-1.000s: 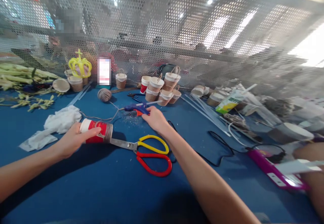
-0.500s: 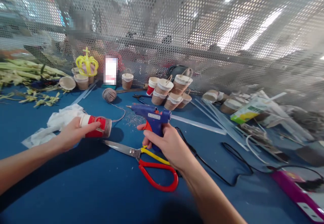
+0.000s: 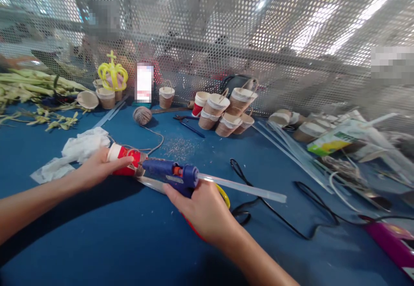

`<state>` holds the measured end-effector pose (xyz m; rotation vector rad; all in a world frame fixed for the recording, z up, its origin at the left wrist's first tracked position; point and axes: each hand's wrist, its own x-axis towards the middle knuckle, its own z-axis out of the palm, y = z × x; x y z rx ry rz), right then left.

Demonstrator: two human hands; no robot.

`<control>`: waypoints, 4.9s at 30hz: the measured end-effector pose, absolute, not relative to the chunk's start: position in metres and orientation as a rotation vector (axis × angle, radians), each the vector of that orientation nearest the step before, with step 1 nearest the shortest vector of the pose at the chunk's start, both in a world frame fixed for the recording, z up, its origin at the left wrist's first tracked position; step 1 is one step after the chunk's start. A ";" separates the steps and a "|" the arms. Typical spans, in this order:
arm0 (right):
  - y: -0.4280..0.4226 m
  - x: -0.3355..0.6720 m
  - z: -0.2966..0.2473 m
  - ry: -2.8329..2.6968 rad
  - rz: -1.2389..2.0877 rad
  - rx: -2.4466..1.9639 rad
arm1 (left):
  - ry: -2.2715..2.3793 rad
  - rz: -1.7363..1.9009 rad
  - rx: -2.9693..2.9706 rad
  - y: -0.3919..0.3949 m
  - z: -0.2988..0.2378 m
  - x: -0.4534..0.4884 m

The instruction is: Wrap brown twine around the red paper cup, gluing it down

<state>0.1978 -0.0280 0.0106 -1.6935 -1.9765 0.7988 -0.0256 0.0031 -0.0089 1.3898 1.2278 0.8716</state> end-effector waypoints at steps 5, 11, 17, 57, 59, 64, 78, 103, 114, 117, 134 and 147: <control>-0.028 0.197 0.009 -2.150 0.567 -1.564 | 1.221 0.890 1.358 0.002 -0.003 -0.024; -0.025 0.193 0.011 -2.179 0.556 -1.474 | 1.229 0.868 1.298 0.005 -0.004 -0.024; -0.026 0.194 0.006 -2.182 0.596 -1.419 | 1.197 0.863 1.281 0.006 -0.004 -0.023; -0.024 0.194 0.022 -2.227 0.395 -1.630 | 1.092 0.794 1.494 0.006 -0.007 -0.026; -0.025 0.194 0.022 -2.236 0.398 -1.631 | 1.102 0.791 1.514 0.006 -0.007 -0.027; -0.026 0.194 0.025 -2.218 0.485 -1.509 | 1.144 0.777 1.536 0.005 -0.003 -0.027; -0.025 0.193 0.025 -2.201 0.517 -1.455 | 1.127 0.784 1.521 0.005 -0.001 -0.025; -0.023 0.197 0.024 -2.004 0.760 -1.612 | 1.124 0.752 1.761 0.001 -0.006 -0.028; -0.025 0.197 0.024 -2.034 0.689 -1.620 | 1.097 0.738 1.767 0.001 -0.007 -0.029; -0.025 0.198 0.021 -2.056 0.628 -1.574 | 1.107 0.748 1.768 0.002 -0.008 -0.029; -0.026 0.198 0.019 -2.084 0.565 -1.726 | 1.116 0.767 1.775 0.001 -0.006 -0.027; -0.020 0.192 0.028 -1.930 0.898 -1.617 | 1.078 0.739 2.181 -0.001 -0.014 -0.034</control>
